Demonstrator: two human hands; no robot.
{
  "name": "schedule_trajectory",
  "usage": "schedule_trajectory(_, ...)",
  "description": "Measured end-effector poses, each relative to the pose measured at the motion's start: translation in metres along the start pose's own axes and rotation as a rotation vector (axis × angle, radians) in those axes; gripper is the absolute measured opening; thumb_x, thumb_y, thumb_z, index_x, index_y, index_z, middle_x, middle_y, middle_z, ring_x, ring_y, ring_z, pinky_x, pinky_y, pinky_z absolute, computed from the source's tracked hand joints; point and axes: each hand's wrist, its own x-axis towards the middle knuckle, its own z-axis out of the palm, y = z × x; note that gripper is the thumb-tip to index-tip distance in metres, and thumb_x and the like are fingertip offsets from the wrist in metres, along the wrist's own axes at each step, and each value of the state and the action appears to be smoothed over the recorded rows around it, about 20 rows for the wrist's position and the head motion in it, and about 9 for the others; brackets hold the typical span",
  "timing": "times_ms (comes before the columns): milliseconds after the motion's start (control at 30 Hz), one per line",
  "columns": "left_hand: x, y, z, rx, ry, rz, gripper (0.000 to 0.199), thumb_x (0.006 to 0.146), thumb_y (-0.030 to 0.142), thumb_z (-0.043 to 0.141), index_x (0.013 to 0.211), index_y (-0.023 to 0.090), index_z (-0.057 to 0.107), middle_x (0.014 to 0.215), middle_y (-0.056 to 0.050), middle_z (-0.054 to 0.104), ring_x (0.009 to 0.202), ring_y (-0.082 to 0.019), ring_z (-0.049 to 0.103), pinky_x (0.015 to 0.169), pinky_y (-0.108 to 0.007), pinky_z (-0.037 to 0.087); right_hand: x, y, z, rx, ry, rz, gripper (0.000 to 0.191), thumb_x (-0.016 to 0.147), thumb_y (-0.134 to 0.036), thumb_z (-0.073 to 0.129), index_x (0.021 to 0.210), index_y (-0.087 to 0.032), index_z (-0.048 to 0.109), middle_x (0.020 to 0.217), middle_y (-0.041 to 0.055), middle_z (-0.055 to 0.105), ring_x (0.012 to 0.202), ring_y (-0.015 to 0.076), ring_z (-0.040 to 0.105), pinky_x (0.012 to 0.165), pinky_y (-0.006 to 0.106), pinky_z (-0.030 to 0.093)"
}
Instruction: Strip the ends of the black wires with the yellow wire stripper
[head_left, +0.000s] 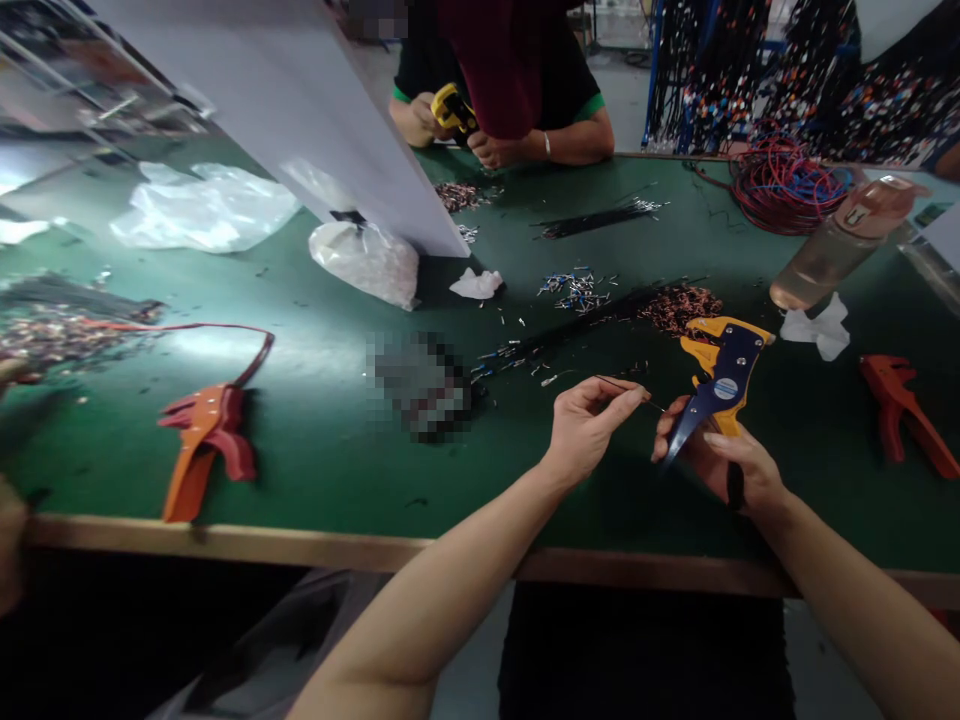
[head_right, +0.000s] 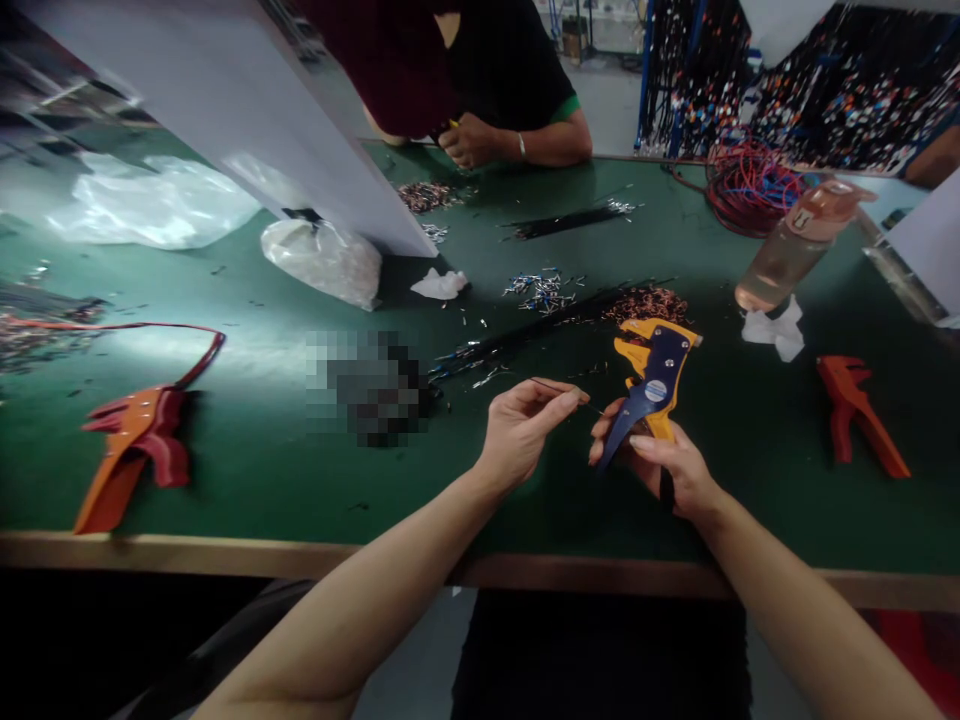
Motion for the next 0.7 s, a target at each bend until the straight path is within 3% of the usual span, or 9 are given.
schedule_trajectory(233, 0.026, -0.003, -0.014, -0.12, 0.311, 0.053, 0.026, 0.063, 0.034, 0.086, 0.059, 0.019, 0.065, 0.067, 0.0, 0.07, 0.068, -0.013, 0.066, 0.074, -0.028, 0.052, -0.002, -0.004, 0.001, -0.097, 0.023, -0.045, 0.032, 0.078, -0.035, 0.075, 0.108, -0.024, 0.071, 0.1, 0.006, 0.073, 0.084, 0.022, 0.07, 0.083, 0.04, 0.055)
schedule_trajectory(367, 0.026, -0.002, -0.014, -0.122, 0.285, 0.041, 0.024, 0.062, 0.032, 0.086, 0.061, 0.019, 0.066, 0.07, 0.0, 0.07, 0.069, -0.013, 0.064, 0.073, -0.028, 0.051, 0.004, -0.01, 0.001, -0.301, 0.191, 0.013, 0.045, 0.076, -0.034, 0.075, 0.119, -0.023, 0.069, 0.127, 0.0109, 0.069, 0.086, 0.0235, 0.07, 0.084, 0.044, 0.055)
schedule_trajectory(433, 0.023, -0.003, -0.012, -0.129, 0.266, 0.035, 0.024, 0.062, 0.033, 0.087, 0.063, 0.018, 0.068, 0.07, 0.0, 0.071, 0.069, -0.013, 0.064, 0.072, -0.028, 0.051, 0.006, -0.012, -0.001, -0.381, 0.238, 0.062, 0.05, 0.075, -0.036, 0.076, 0.122, -0.02, 0.067, 0.123, 0.0127, 0.071, 0.09, 0.0261, 0.07, 0.084, 0.045, 0.055)
schedule_trajectory(567, 0.021, -0.002, -0.01, -0.171, 0.26, 0.051, 0.026, 0.061, 0.034, 0.088, 0.064, 0.018, 0.068, 0.069, 0.0, 0.071, 0.069, -0.012, 0.064, 0.072, -0.027, 0.05, 0.005, -0.012, -0.004, -0.431, 0.199, 0.1, 0.05, 0.076, -0.038, 0.075, 0.12, -0.014, 0.068, 0.099, 0.0117, 0.077, 0.088, 0.0264, 0.071, 0.087, 0.044, 0.054)
schedule_trajectory(700, 0.021, 0.001, -0.009, -0.181, 0.254, 0.061, 0.028, 0.059, 0.036, 0.089, 0.064, 0.018, 0.068, 0.069, 0.0, 0.071, 0.068, -0.012, 0.065, 0.07, -0.027, 0.051, 0.003, -0.009, -0.003, -0.369, 0.144, 0.1, 0.053, 0.08, -0.042, 0.074, 0.126, -0.018, 0.065, 0.111, 0.0129, 0.076, 0.086, 0.0244, 0.072, 0.088, 0.045, 0.055)
